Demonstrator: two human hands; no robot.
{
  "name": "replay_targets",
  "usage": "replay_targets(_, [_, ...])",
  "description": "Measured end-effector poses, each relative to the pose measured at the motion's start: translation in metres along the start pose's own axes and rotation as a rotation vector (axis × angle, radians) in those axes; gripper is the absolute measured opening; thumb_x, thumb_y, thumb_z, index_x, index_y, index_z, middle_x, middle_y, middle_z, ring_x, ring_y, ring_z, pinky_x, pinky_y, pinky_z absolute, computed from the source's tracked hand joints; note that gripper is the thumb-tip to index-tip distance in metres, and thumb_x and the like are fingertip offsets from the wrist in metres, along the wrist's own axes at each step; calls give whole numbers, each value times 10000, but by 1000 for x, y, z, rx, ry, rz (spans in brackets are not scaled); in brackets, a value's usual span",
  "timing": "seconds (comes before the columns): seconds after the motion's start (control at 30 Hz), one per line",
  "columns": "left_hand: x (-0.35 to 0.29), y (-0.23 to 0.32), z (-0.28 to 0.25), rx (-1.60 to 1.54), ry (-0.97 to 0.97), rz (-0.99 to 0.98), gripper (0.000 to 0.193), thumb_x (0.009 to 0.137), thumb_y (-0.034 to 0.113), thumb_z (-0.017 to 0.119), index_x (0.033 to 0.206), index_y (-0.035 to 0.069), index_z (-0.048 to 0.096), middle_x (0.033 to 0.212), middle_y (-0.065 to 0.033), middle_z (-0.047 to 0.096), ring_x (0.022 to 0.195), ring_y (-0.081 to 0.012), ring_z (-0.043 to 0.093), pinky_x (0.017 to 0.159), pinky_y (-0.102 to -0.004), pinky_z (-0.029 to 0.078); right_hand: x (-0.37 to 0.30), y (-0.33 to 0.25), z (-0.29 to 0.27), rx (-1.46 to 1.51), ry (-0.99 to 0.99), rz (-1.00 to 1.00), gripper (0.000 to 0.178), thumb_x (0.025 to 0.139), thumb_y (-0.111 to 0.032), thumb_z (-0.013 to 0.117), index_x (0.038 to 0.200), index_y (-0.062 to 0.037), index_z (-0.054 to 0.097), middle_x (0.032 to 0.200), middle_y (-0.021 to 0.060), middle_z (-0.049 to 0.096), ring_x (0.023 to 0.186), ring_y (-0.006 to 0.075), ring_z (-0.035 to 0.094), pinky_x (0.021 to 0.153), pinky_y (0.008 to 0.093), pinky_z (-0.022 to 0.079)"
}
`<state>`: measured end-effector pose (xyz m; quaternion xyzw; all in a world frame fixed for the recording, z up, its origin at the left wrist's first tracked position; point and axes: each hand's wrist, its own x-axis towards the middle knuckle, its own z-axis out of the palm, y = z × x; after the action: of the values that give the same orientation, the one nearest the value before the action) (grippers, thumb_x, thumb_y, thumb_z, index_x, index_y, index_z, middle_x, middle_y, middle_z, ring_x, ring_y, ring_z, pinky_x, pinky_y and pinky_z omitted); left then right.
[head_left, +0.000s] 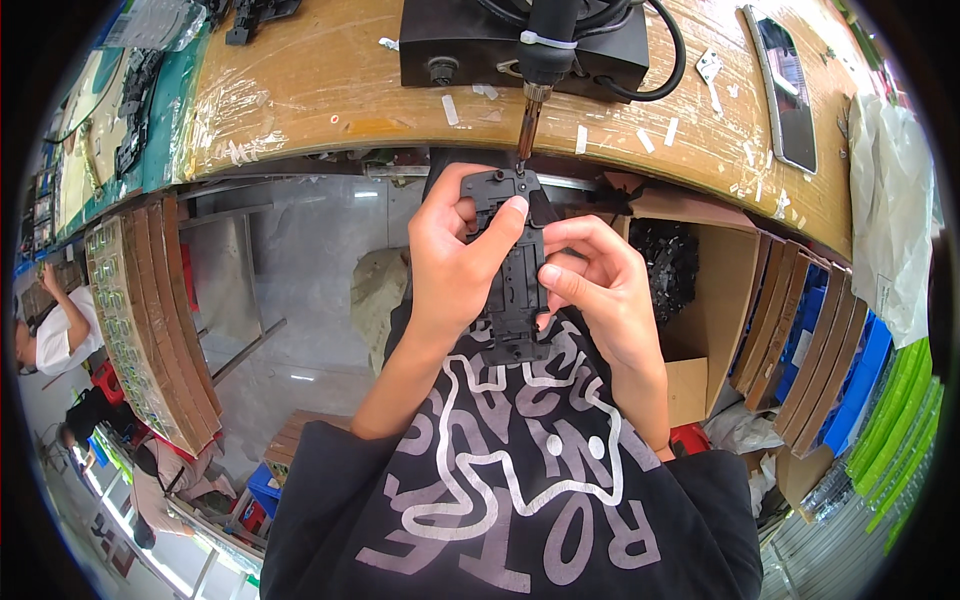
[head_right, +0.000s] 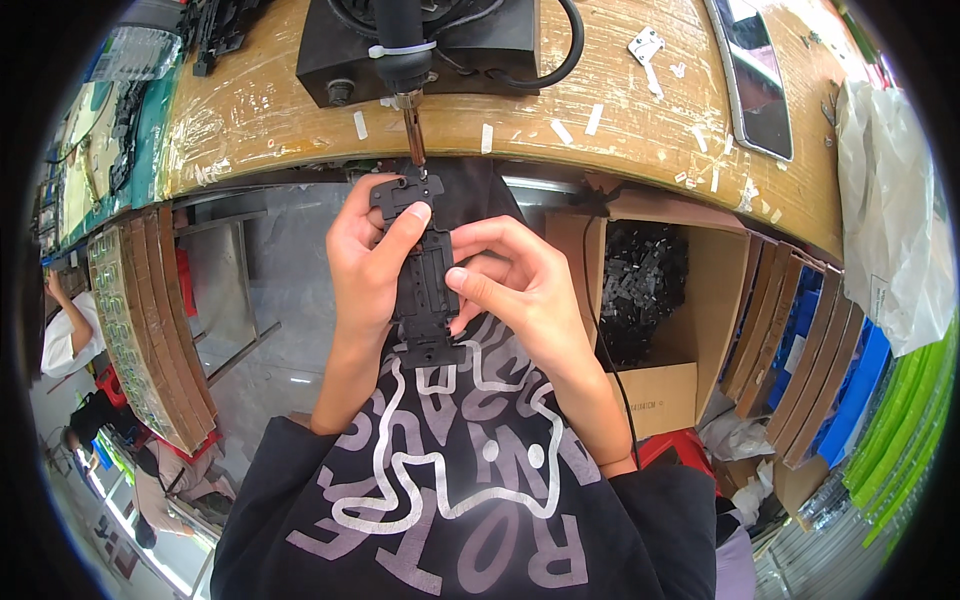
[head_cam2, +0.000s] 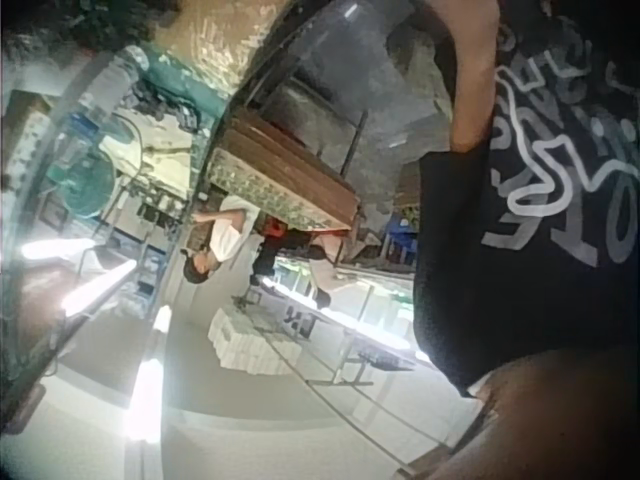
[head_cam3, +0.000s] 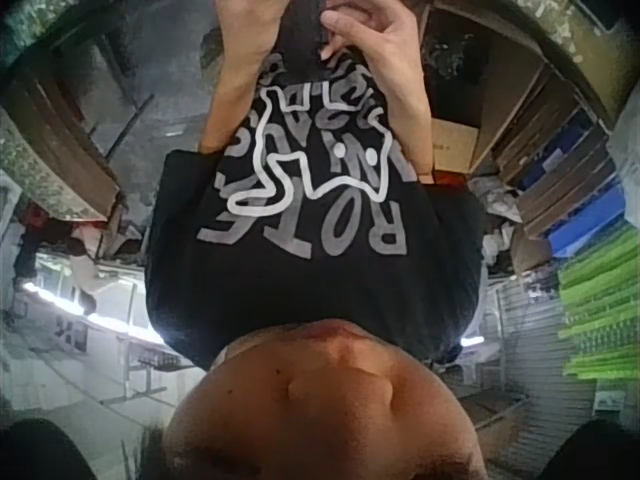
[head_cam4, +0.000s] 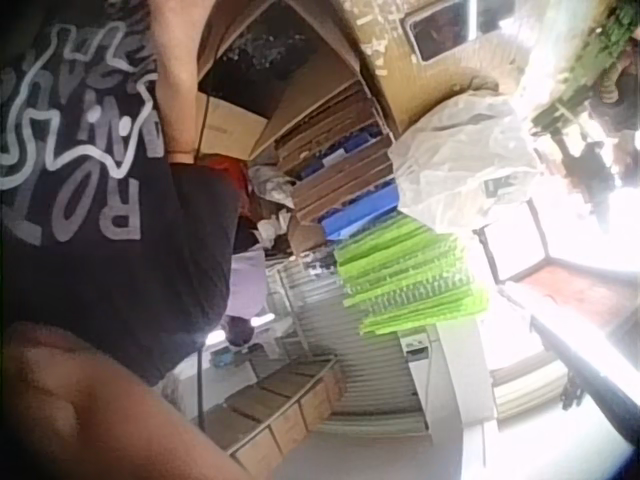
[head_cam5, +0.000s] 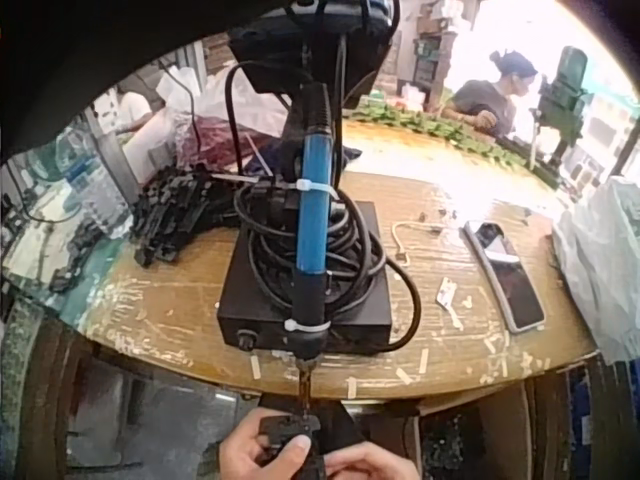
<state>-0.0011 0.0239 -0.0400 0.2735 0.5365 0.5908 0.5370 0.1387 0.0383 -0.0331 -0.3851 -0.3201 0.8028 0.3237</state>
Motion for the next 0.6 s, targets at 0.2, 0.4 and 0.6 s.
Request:
replay_targets(0.2, [1, -2, -1, 1, -4, 14, 151, 780, 34, 556, 900, -12, 477, 731, -50, 570, 635, -55, 519, 547, -187, 415, 1, 2, -1, 1, 0, -6, 222, 756, 14, 569, 958, 52, 485, 834, 89, 502, 622, 127, 560, 516, 252, 513])
replay_targets(0.4, [2, -1, -1, 30, -2, 27, 150, 779, 33, 556, 899, -12, 479, 732, -49, 572, 640, -56, 521, 558, -187, 414, 2, 2, -1, 27, -13, -15, 223, 758, 14, 566, 961, 56, 483, 837, 97, 514, 632, 131, 564, 525, 249, 516])
replay_targets(0.6, [1, -3, -3, 62, -6, 43, 165, 780, 48, 562, 907, -11, 474, 746, -49, 568, 664, -62, 521, 576, -191, 416, 4, 4, -3, 20, -18, -13, 223, 755, 25, 560, 961, 57, 484, 840, 105, 523, 648, 132, 565, 524, 245, 518])
